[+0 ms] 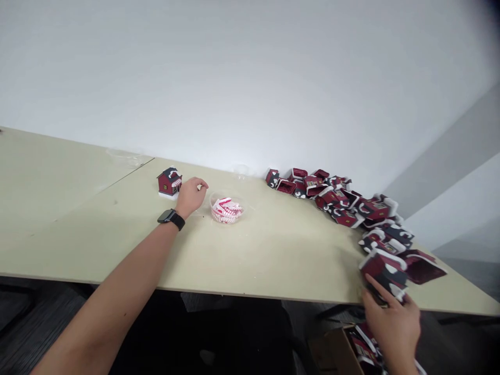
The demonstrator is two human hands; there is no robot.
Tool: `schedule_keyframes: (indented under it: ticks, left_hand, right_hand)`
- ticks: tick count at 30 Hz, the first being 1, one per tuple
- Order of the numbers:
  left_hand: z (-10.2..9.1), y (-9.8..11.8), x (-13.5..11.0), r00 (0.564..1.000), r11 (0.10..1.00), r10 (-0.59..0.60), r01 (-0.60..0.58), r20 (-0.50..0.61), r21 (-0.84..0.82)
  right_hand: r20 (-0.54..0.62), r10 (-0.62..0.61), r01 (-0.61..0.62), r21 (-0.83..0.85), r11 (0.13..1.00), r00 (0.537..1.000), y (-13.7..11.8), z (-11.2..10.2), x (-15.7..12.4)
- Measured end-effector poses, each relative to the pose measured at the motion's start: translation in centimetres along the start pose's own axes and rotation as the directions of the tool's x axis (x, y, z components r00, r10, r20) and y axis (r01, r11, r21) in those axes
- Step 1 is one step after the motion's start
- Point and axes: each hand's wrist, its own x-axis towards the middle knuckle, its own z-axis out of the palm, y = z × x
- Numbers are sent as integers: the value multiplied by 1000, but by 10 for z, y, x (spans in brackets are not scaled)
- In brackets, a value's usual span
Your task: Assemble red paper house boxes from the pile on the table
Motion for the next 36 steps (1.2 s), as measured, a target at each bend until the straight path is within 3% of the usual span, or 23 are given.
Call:
schedule_keyframes:
  ticks: [3, 6, 8, 10, 13, 17, 21, 25, 31, 34, 36]
  left_hand:
    - [0, 1, 1, 1000, 1000, 1, -1, 4, 7]
    - [0, 1, 2, 1000, 1000, 13, -13, -2, 10]
    - [0, 2, 2, 1000, 1000, 14, -14, -2, 8]
    - [-2, 5, 2, 1000, 1000, 12, -12, 3, 1]
    - [-3, 12, -2, 1000, 999, 31, -31, -4, -23]
    - [-3, 21, -8, 993, 991, 115, -113, 14, -74]
    - [-5, 25, -13, 972, 970, 233, -230, 23, -84]
    - [-7, 34, -18, 897, 897, 441, -440, 34, -28]
    - [5, 55, -30, 769, 739, 635, -632, 72, 234]
    - [7, 55, -31, 761, 735, 648, -628, 6, 254]
    - [4, 52, -29, 784, 776, 619, -598, -56, 199]
  right_hand:
    - [117, 55, -60, 37, 998, 992, -30, -5, -9]
    - [197, 93, -130, 183, 975, 976, -65, -2, -15]
    - [285, 87, -188, 347, 919, 954, -92, 6, -19]
    - [377, 97, -296, 518, 802, 921, -121, 15, -20]
    - [588, 51, -505, 643, 576, 807, -173, 32, -13]
    - [679, -82, -611, 702, 367, 730, -248, 56, 5]
    - [758, -254, -708, 652, 271, 601, -303, 82, 17]
    - [799, -373, -784, 574, 236, 472, -321, 99, 13]
    - [778, -515, -860, 491, 143, 358, -315, 92, -3]
    - [727, -614, -866, 481, 137, 306, -313, 86, -6]
    - [693, -667, -865, 481, 143, 275, -312, 85, -5]
